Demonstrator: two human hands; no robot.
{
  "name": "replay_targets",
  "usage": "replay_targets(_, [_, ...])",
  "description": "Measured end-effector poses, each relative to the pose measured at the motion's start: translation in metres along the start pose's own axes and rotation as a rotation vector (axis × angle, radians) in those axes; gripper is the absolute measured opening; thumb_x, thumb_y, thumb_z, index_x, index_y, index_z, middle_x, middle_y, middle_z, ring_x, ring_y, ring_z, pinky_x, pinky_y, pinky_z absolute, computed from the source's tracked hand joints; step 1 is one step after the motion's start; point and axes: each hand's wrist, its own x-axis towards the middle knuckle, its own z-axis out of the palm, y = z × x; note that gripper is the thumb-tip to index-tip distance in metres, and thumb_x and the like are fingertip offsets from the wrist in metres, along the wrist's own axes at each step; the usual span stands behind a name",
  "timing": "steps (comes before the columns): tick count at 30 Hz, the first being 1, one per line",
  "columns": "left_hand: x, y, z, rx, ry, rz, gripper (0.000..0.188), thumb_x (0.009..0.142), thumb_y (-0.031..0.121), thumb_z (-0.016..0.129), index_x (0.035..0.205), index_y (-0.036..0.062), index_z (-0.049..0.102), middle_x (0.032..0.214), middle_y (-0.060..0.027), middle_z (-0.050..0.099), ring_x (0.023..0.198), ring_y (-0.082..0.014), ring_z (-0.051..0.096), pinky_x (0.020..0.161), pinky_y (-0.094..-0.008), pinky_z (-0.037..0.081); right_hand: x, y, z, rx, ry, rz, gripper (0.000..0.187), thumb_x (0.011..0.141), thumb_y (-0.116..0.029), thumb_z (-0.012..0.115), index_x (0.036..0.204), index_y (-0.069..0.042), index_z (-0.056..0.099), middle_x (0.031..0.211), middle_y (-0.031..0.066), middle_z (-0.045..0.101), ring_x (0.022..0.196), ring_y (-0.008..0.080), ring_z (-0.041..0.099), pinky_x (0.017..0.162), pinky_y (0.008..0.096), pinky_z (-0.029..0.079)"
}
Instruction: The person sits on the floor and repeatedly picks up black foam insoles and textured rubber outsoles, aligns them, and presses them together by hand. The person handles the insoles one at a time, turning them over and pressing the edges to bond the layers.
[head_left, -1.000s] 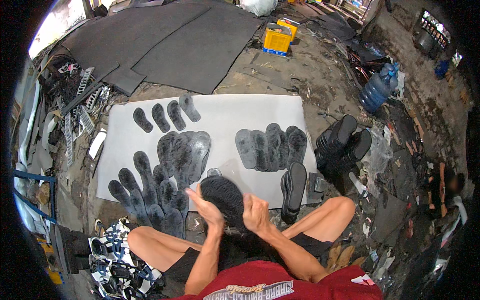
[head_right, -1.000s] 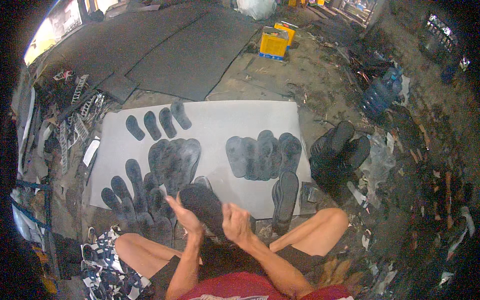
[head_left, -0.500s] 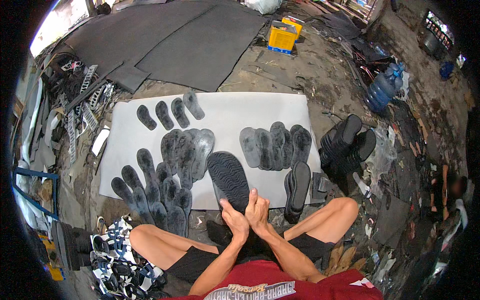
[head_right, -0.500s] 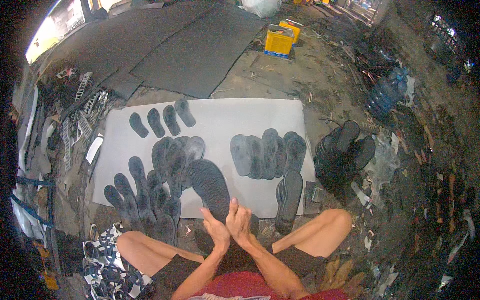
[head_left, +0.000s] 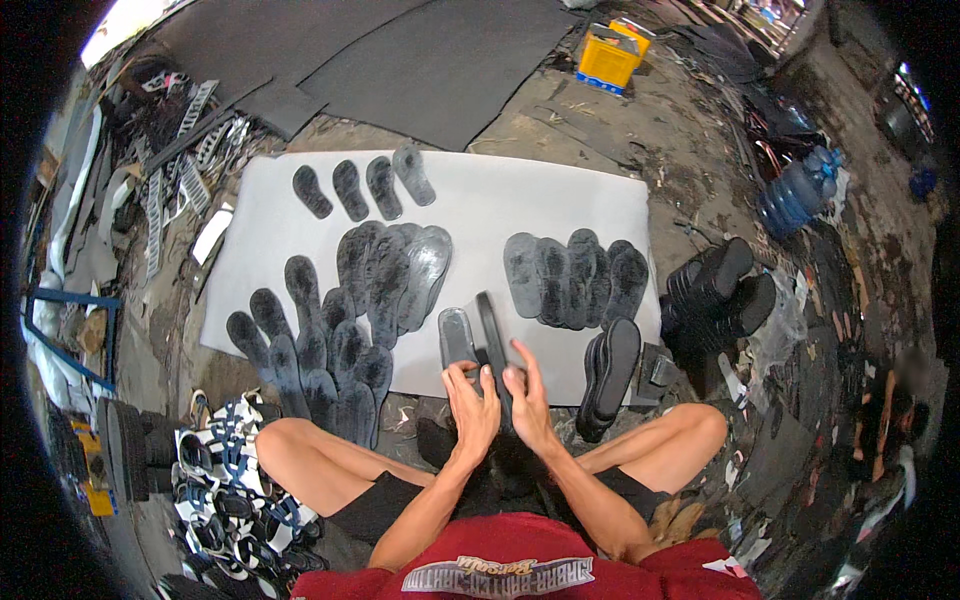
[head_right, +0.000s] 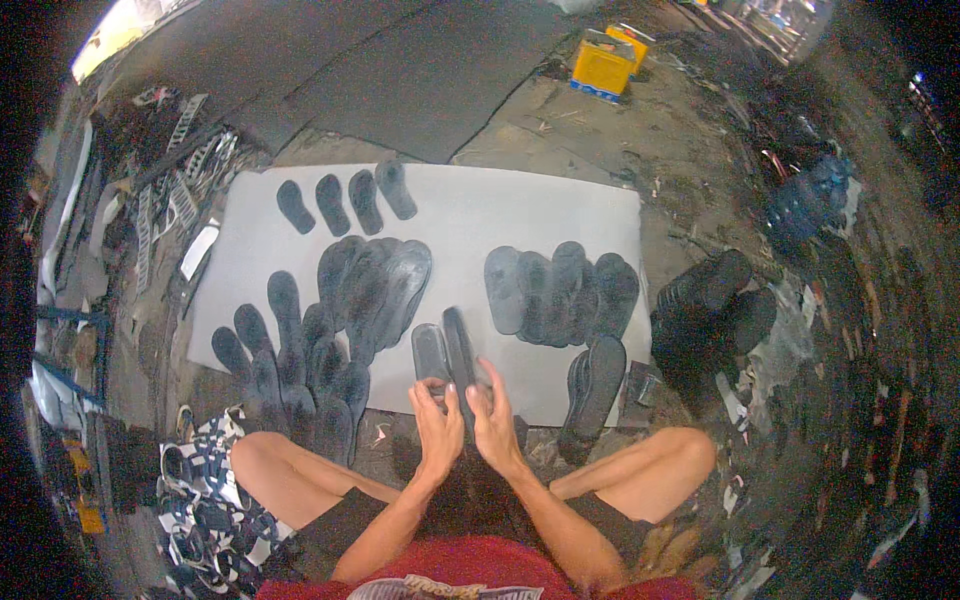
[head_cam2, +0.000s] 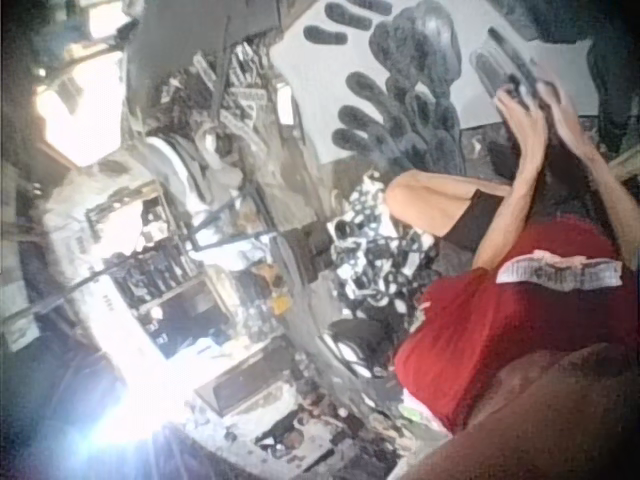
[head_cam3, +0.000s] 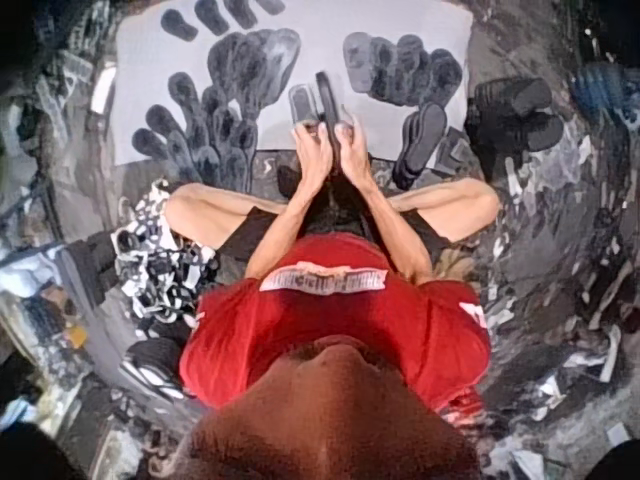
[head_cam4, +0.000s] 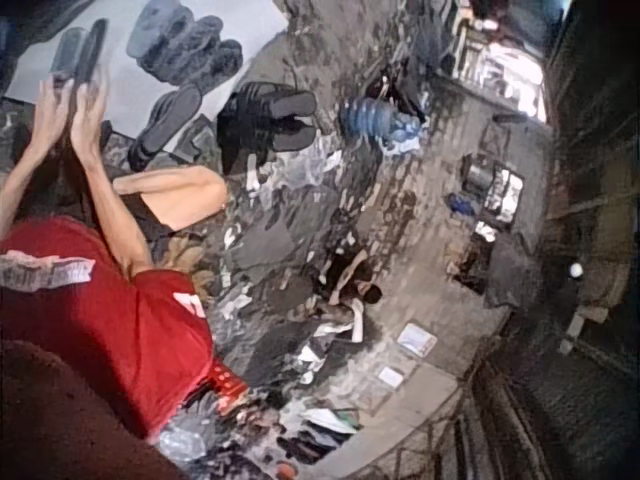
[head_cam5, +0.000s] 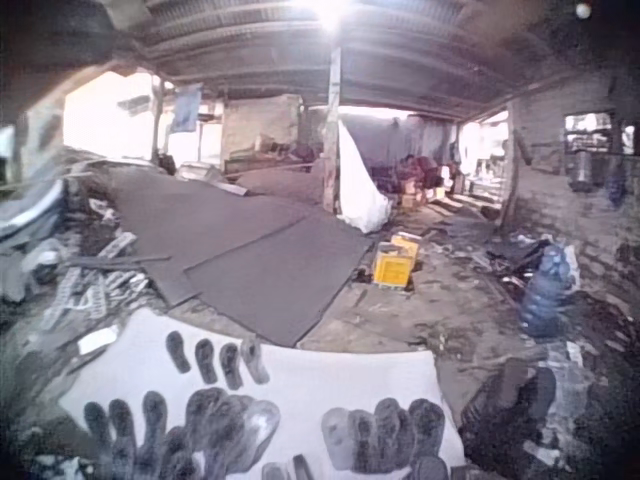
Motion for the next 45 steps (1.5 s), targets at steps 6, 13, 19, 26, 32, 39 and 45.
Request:
replay_targets(6, [0.004, -0.025, -0.024, -0.066, 0.091, -0.125, 0.022, 0.103, 0.013, 0.068, 0.115, -0.003, 0.059, 0.109, -0.0172, 0.058, 0.094, -0.0297, 0.059, 0.086, -0.0435, 0.049, 0.164, -0.018, 0.006, -0.338, 0.342, -0.23, 0.059, 0.106, -0.038, 0.068, 0.149, 0.0, 0.055, 0.149, 0.0273, 0.062, 0.14, 0.0433, 0.058, 0.119, 0.0525, 0.042])
replay_targets(13, [0.002, -0.06, -0.037, -0.045, 0.113, -0.158, 0.019, 0.101, 0.01, 0.071, 0.113, -0.0032, 0.063, 0.109, -0.0132, 0.065, 0.084, -0.0193, 0.064, 0.073, -0.0358, 0.054, 0.351, 0.057, -0.026, -0.832, 0.385, 0.017, 0.062, 0.098, -0.041, 0.074, 0.143, -0.001, 0.061, 0.122, 0.034, 0.072, 0.119, 0.0496, 0.069, 0.105, 0.0546, 0.052])
replay_targets(19, [0.003, -0.086, -0.058, -0.167, 0.195, -0.32, 0.017, 0.107, 0.011, 0.068, 0.098, -0.0045, 0.067, 0.085, -0.0048, 0.067, 0.066, -0.0067, 0.055, 0.059, -0.0266, 0.044, 0.276, 0.156, 0.011, -0.785, 0.072, -0.113, 0.024, 0.096, -0.023, 0.072, 0.103, -0.002, 0.078, 0.106, 0.0259, 0.075, 0.106, 0.0429, 0.072, 0.096, 0.0524, 0.055])
replay_targets(26, [0.009, -0.093, -0.039, -0.205, 0.228, -0.433, 0.032, 0.112, 0.019, 0.058, 0.088, -0.0022, 0.061, 0.068, -0.0016, 0.056, 0.062, -0.0114, 0.049, 0.058, -0.034, 0.041, 0.322, 0.152, 0.048, -0.761, -0.006, -0.237, 0.027, 0.097, -0.023, 0.071, 0.112, 0.0, 0.073, 0.107, 0.0236, 0.076, 0.102, 0.0402, 0.072, 0.092, 0.0509, 0.056])
replay_targets(32, [0.001, -0.14, -0.032, 0.106, 0.222, -0.462, 0.043, 0.111, 0.019, 0.05, 0.073, -0.0023, 0.051, 0.061, -0.007, 0.051, 0.061, -0.0155, 0.048, 0.058, -0.039, 0.041, 0.453, 0.134, 0.119, -0.893, 0.059, -0.197, 0.051, 0.095, -0.029, 0.078, 0.129, 0.007, 0.064, 0.126, 0.0259, 0.067, 0.122, 0.045, 0.062, 0.106, 0.0536, 0.052])
replay_targets(39, [-0.002, -0.154, -0.025, -0.389, 0.374, -0.582, 0.02, 0.109, 0.015, 0.066, 0.107, -0.0052, 0.067, 0.086, -0.0078, 0.071, 0.079, -0.0175, 0.069, 0.078, -0.0298, 0.057, 0.516, 0.14, 0.201, -0.963, 0.082, -0.14, 0.075, 0.09, -0.036, 0.084, 0.143, 0.006, 0.053, 0.14, 0.0233, 0.057, 0.14, 0.04, 0.052, 0.112, 0.0548, 0.05])
replay_targets(45, [0.005, -0.137, -0.025, -0.45, 0.409, -0.58, 0.015, 0.105, 0.009, 0.071, 0.108, -0.005, 0.067, 0.084, -0.0055, 0.069, 0.079, -0.0161, 0.068, 0.077, -0.0284, 0.056, 0.538, 0.127, 0.173, -0.723, 0.053, 0.117, 0.061, 0.089, -0.029, 0.086, 0.134, 0.006, 0.063, 0.144, 0.0285, 0.06, 0.136, 0.0445, 0.059, 0.114, 0.0512, 0.049])
